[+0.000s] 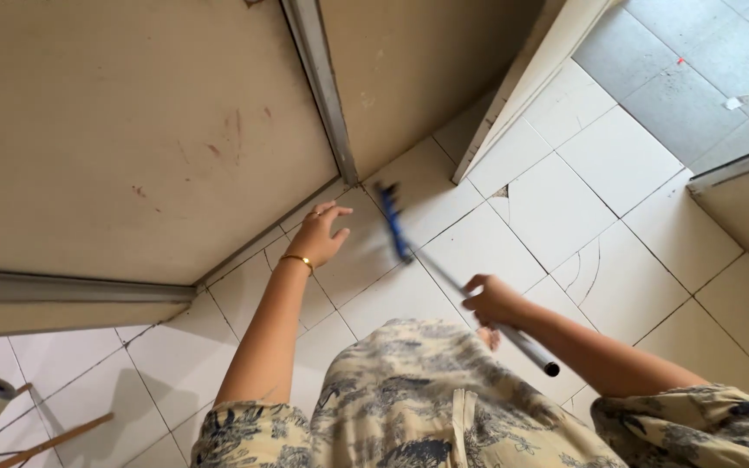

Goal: The recorder uses a broom with a squeegee-like head to sweep dirt and debris across a tiled hallway floor.

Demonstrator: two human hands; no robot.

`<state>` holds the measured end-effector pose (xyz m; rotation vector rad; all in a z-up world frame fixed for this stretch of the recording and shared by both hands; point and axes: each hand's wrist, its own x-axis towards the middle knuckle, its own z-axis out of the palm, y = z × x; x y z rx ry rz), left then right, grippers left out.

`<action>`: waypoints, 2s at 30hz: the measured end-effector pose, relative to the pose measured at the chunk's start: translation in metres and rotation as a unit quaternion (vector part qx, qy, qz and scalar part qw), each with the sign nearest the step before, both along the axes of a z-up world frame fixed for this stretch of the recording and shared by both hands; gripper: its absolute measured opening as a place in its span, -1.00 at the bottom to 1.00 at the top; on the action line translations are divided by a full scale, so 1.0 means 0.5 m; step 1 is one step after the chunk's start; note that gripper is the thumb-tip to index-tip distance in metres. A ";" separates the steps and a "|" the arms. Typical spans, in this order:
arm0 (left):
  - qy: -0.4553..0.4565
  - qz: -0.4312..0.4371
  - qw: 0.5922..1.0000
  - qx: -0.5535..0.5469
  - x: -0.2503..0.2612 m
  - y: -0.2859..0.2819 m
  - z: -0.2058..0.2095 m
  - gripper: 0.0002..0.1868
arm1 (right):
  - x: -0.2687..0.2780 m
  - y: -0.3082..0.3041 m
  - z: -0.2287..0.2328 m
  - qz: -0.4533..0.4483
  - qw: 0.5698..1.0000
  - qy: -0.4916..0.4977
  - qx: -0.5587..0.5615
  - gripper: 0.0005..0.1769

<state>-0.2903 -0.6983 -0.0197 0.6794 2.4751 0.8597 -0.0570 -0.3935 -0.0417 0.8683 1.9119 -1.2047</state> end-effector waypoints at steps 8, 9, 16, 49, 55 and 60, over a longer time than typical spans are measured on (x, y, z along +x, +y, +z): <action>-0.004 0.010 1.000 -0.015 0.014 0.025 0.019 -0.57 | -0.018 -0.177 -0.115 0.085 0.979 -0.048 -0.181 -0.44; -0.006 0.004 1.000 -0.021 0.016 0.035 0.017 -0.58 | -0.008 -0.185 -0.129 0.107 0.977 -0.041 -0.179 -0.44; 0.004 -0.025 1.000 -0.010 0.030 0.160 -0.004 -0.58 | 0.098 0.133 -0.284 -0.082 0.982 -0.027 -0.168 -0.55; 0.024 -0.143 0.989 0.014 -0.157 0.702 0.099 -0.59 | 0.159 0.691 -0.186 -0.166 0.984 0.011 0.062 -0.52; 0.059 -0.121 0.970 0.201 -0.308 0.788 0.134 -0.27 | 0.135 0.645 -0.071 -0.206 0.969 0.023 0.135 -0.51; 0.173 -0.186 0.924 0.286 -0.442 0.913 0.124 -0.04 | 0.066 0.560 0.014 -0.277 0.960 -0.017 0.034 -0.52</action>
